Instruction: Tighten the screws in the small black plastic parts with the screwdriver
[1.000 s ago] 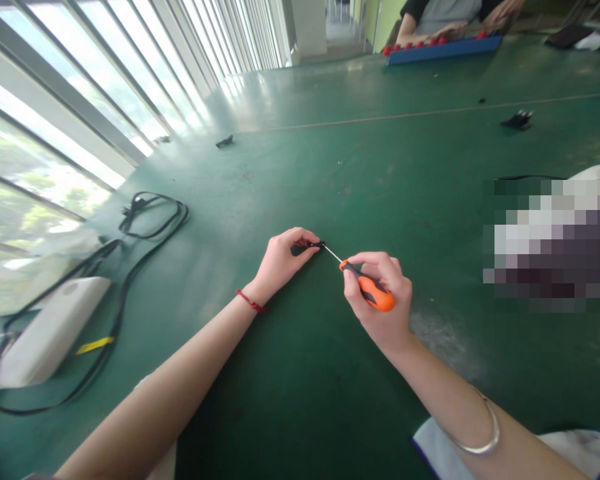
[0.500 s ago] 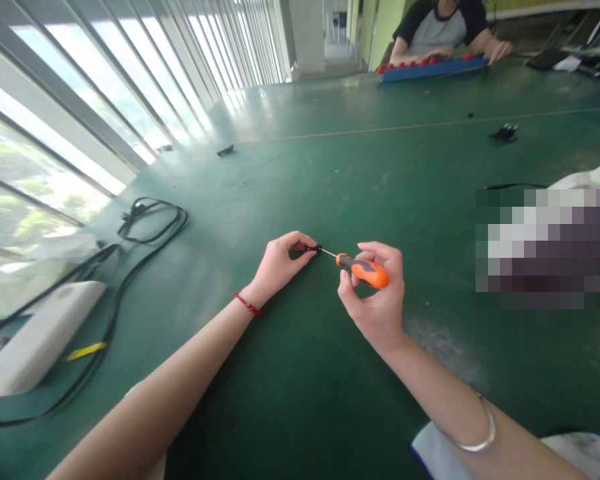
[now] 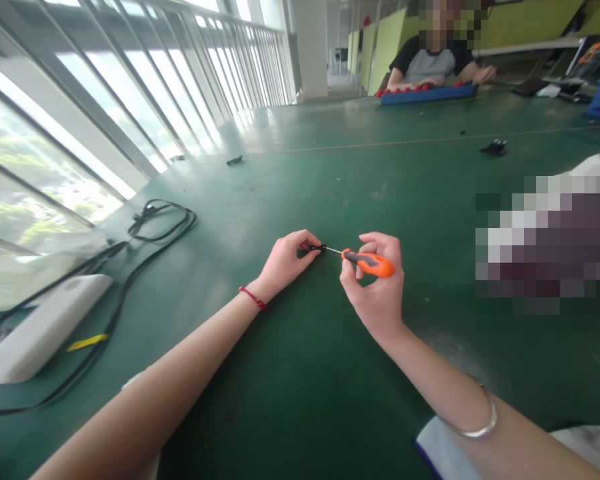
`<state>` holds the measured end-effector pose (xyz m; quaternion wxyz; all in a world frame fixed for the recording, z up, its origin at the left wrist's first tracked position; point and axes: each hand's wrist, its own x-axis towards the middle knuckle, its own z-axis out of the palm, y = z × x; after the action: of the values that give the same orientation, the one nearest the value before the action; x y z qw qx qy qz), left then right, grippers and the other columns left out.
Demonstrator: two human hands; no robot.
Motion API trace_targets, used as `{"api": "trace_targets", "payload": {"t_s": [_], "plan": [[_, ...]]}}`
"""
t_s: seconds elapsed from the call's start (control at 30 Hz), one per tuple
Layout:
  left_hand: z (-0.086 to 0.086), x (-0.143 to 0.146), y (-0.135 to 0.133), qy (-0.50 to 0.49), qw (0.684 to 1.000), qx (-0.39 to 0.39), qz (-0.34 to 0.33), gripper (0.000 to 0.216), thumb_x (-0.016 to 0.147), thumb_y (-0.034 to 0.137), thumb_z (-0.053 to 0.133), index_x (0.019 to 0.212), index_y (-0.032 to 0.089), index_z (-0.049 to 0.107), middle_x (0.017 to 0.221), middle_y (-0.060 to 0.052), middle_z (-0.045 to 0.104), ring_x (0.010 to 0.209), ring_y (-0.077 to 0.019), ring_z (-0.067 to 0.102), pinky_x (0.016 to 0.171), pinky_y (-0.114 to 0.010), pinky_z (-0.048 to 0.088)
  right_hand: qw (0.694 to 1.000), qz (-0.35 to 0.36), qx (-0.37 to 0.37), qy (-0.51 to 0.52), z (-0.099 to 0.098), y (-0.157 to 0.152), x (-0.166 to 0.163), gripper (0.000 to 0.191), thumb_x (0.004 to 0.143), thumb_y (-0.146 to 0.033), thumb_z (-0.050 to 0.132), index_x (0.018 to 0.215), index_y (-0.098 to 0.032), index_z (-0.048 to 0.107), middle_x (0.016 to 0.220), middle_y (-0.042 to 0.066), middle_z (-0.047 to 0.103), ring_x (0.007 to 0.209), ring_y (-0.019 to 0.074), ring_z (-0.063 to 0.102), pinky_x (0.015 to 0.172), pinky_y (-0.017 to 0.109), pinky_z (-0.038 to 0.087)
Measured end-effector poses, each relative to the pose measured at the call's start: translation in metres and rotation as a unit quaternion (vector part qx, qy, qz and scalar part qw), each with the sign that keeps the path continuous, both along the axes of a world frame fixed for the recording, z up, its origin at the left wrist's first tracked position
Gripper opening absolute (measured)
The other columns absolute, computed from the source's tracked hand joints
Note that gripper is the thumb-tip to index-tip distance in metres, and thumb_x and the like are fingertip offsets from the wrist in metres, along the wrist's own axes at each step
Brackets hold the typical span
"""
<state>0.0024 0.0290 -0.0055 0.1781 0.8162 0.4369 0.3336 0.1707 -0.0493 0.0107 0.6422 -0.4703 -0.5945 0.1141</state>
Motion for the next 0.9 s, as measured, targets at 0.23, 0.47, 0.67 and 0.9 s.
{"api": "trace_targets", "payload": {"t_s": [0.23,0.47,0.67,0.9], "plan": [[-0.0021,0.0000,0.0031,-0.014,1.000,-0.006,0.002,0.008,0.081,0.017,0.060,0.087,0.019,0.065,0.086,-0.002,0.069,0.080,-0.0166,0.062,0.076,-0.029,0.050,0.998,-0.015,-0.050,-0.039,-0.0016,-0.0001,0.0006,0.008,0.081,-0.027,0.063,0.079,-0.020,0.058,0.057,-0.005,0.053,0.046,0.0097,0.048,0.049,0.026,0.039],[-0.0022,-0.0002,0.0034,-0.037,0.999,-0.027,-0.003,0.008,0.079,0.019,0.062,0.086,0.019,0.067,0.083,-0.001,0.070,0.077,-0.0153,0.063,0.076,-0.028,0.050,1.000,0.003,-0.021,-0.019,-0.0035,0.0022,0.0007,0.025,0.076,-0.022,0.065,0.099,-0.022,0.053,0.063,-0.006,0.049,0.053,0.0125,0.051,0.057,0.028,0.044],[-0.0007,-0.0005,0.0037,-0.044,0.998,-0.035,-0.003,0.009,0.079,0.018,0.062,0.086,0.018,0.068,0.084,-0.001,0.071,0.077,-0.0149,0.063,0.075,-0.027,0.050,0.998,-0.024,-0.025,-0.044,-0.0036,0.0009,0.0001,0.010,0.079,-0.024,0.064,0.086,-0.021,0.058,0.061,-0.005,0.052,0.054,0.0129,0.053,0.058,0.028,0.045],[-0.0003,-0.0013,0.0030,-0.057,0.998,-0.040,-0.007,0.009,0.078,0.018,0.063,0.084,0.018,0.069,0.084,-0.001,0.071,0.077,-0.0147,0.064,0.076,-0.027,0.051,0.998,-0.009,-0.041,-0.037,-0.0003,-0.0023,-0.0007,0.019,0.077,-0.024,0.065,0.093,-0.022,0.055,0.062,-0.006,0.051,0.053,0.0127,0.051,0.058,0.029,0.045]]}}
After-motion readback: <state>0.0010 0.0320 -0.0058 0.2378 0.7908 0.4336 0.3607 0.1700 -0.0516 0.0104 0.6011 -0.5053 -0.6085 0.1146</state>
